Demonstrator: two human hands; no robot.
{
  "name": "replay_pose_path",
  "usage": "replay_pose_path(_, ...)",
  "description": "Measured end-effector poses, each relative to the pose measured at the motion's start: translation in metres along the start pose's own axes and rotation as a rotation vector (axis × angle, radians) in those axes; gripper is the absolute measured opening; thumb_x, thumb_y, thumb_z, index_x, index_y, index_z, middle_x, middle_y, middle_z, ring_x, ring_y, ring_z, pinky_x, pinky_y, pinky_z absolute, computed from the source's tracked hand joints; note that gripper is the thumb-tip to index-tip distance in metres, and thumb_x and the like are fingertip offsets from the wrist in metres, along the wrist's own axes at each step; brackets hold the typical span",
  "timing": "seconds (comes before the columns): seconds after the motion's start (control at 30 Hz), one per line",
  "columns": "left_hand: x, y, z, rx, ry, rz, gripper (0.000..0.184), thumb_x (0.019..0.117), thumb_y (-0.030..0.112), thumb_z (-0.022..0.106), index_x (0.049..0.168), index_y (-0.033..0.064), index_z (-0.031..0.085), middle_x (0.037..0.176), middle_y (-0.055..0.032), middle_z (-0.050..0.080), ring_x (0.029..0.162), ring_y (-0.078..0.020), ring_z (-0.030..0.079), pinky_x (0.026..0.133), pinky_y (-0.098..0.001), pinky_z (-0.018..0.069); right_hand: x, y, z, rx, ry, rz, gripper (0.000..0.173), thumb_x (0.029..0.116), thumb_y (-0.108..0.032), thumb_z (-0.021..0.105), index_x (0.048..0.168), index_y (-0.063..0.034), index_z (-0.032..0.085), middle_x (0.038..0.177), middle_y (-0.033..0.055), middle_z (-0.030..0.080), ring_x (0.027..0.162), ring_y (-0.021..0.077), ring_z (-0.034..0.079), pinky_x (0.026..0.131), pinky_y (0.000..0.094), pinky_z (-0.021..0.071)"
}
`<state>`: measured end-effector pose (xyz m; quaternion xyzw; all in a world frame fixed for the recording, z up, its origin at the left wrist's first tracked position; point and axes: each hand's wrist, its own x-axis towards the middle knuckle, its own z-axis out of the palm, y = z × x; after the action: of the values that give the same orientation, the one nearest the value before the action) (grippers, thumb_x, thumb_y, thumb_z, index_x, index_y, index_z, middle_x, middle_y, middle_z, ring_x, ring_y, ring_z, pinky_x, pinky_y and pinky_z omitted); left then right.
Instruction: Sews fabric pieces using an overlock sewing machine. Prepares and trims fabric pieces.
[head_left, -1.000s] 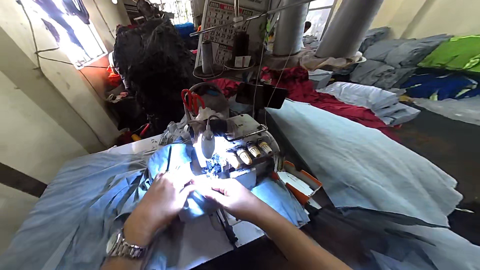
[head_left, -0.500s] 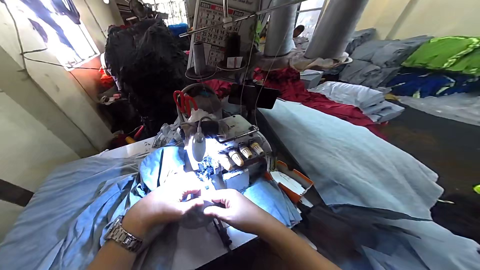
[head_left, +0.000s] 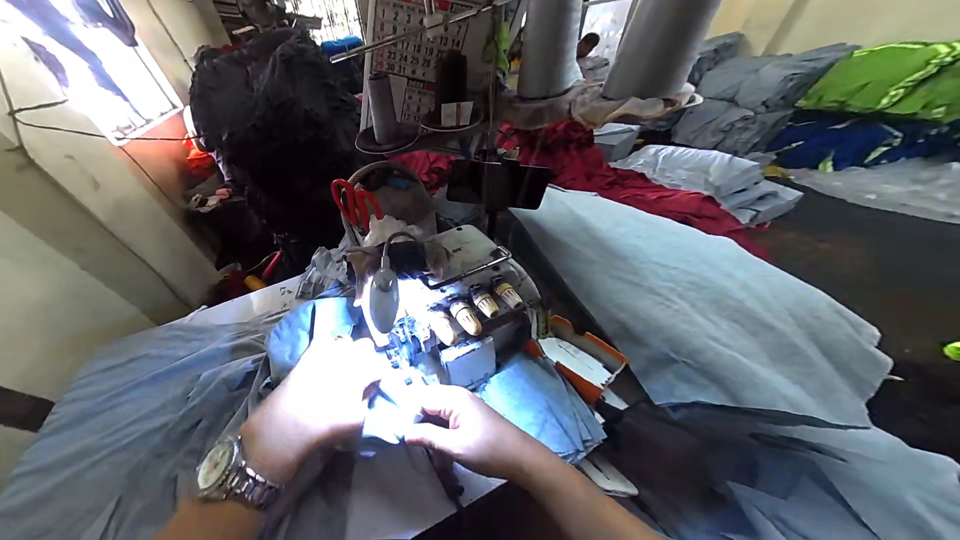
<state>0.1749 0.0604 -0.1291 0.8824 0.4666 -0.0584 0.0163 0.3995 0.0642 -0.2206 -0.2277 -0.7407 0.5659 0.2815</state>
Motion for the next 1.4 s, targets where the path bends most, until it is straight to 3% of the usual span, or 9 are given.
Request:
replay_pose_path(0.2,-0.008,0.029,0.016,0.024,0.336,0.158,0.015,0.0932,0.016,0.059,0.093,0.0127,0.074,0.090,-0.0075,0.070,0.088,-0.0287,0.070,0.071,-0.0507,0.0581,-0.001,0.003,0.000,-0.003,0.002,-0.013,0.017,0.0995,-0.015,0.061,0.098,-0.0004,0.069,0.097,0.0054,0.064,0.081,0.0032,0.061,0.074,0.0198,0.0530)
replay_pose_path(0.43,-0.005,0.027,0.019,0.006,0.212,0.035,0.041,0.1019,0.040,0.044,0.102,0.0136,0.075,0.111,-0.0083,0.072,0.111,-0.0296,0.068,0.089,-0.0554,0.0542,0.001,0.002,-0.004,-0.054,0.018,-0.059,0.020,0.0988,-0.016,0.063,0.096,0.0023,0.069,0.101,0.0097,0.065,0.095,0.0072,0.060,0.085,0.0218,0.0494)
replay_pose_path(0.53,-0.006,0.021,0.017,0.056,0.247,-0.040,0.032,0.0953,0.028,0.052,0.109,0.0129,0.076,0.111,-0.0101,0.072,0.109,-0.0340,0.067,0.091,-0.0612,0.0493,0.003,0.001,-0.005,-0.063,0.044,-0.043,0.023,0.1006,-0.020,0.062,0.100,0.0016,0.071,0.103,0.0092,0.064,0.095,0.0066,0.061,0.086,0.0210,0.0505)
replay_pose_path(0.67,-0.013,0.041,0.018,-0.035,0.430,0.073,0.026,0.0985,0.029,0.051,0.099,0.0180,0.075,0.104,-0.0038,0.073,0.099,-0.0251,0.071,0.079,-0.0524,0.0567,-0.002,0.008,-0.004,-0.178,0.136,-0.099,0.027,0.0979,-0.017,0.064,0.121,-0.0040,0.070,0.116,0.0081,0.068,0.100,0.0065,0.065,0.088,0.0233,0.0547)
replay_pose_path(0.77,-0.013,0.053,0.027,-0.137,0.431,0.125,0.023,0.0949,0.030,0.052,0.092,0.0195,0.072,0.097,0.0008,0.069,0.092,-0.0186,0.068,0.073,-0.0429,0.0565,-0.008,0.022,-0.001,-0.313,0.221,-0.308,0.016,0.0957,-0.013,0.066,0.106,-0.0049,0.076,0.106,0.0102,0.069,0.100,0.0133,0.065,0.088,0.0283,0.0555)
replay_pose_path(0.9,-0.018,0.034,0.047,-0.179,0.361,-0.030,0.027,0.0926,0.031,0.057,0.103,0.0140,0.075,0.113,-0.0062,0.073,0.112,-0.0283,0.068,0.091,-0.0613,0.0494,-0.017,0.035,0.004,-0.479,0.278,-0.391,0.014,0.0955,-0.020,0.069,0.102,-0.0121,0.079,0.105,0.0111,0.066,0.104,0.0187,0.063,0.092,0.0316,0.0541)
replay_pose_path(1.07,-0.018,0.054,0.067,-0.168,0.551,-0.015,0.017,0.0923,0.029,0.061,0.091,0.0188,0.074,0.092,0.0009,0.072,0.091,-0.0202,0.071,0.078,-0.0507,0.0573,-0.014,0.034,0.000,-0.576,0.358,-0.379,0.014,0.0957,-0.021,0.066,0.100,-0.0158,0.079,0.098,0.0083,0.065,0.099,0.0169,0.063,0.087,0.0285,0.0542)
replay_pose_path(1.2,-0.009,0.066,0.091,-0.017,0.708,-0.238,0.021,0.0925,0.032,0.061,0.094,0.0213,0.079,0.096,-0.0012,0.077,0.096,-0.0269,0.073,0.085,-0.0609,0.0545,-0.010,0.030,0.001,-0.628,0.410,-0.341,0.021,0.0964,-0.020,0.063,0.111,-0.0193,0.079,0.096,0.0051,0.066,0.097,0.0155,0.064,0.085,0.0279,0.0552)
replay_pose_path(1.4,0.018,0.022,0.081,-0.207,0.586,-0.524,0.024,0.0946,0.033,0.062,0.096,0.0159,0.079,0.121,-0.0065,0.071,0.125,-0.0342,0.060,0.108,-0.0649,0.0388,-0.020,0.023,0.012,-0.620,0.417,-0.370,0.019,0.0952,-0.019,0.064,0.109,-0.0138,0.076,0.098,0.0058,0.067,0.096,0.0156,0.066,0.083,0.0296,0.0568)
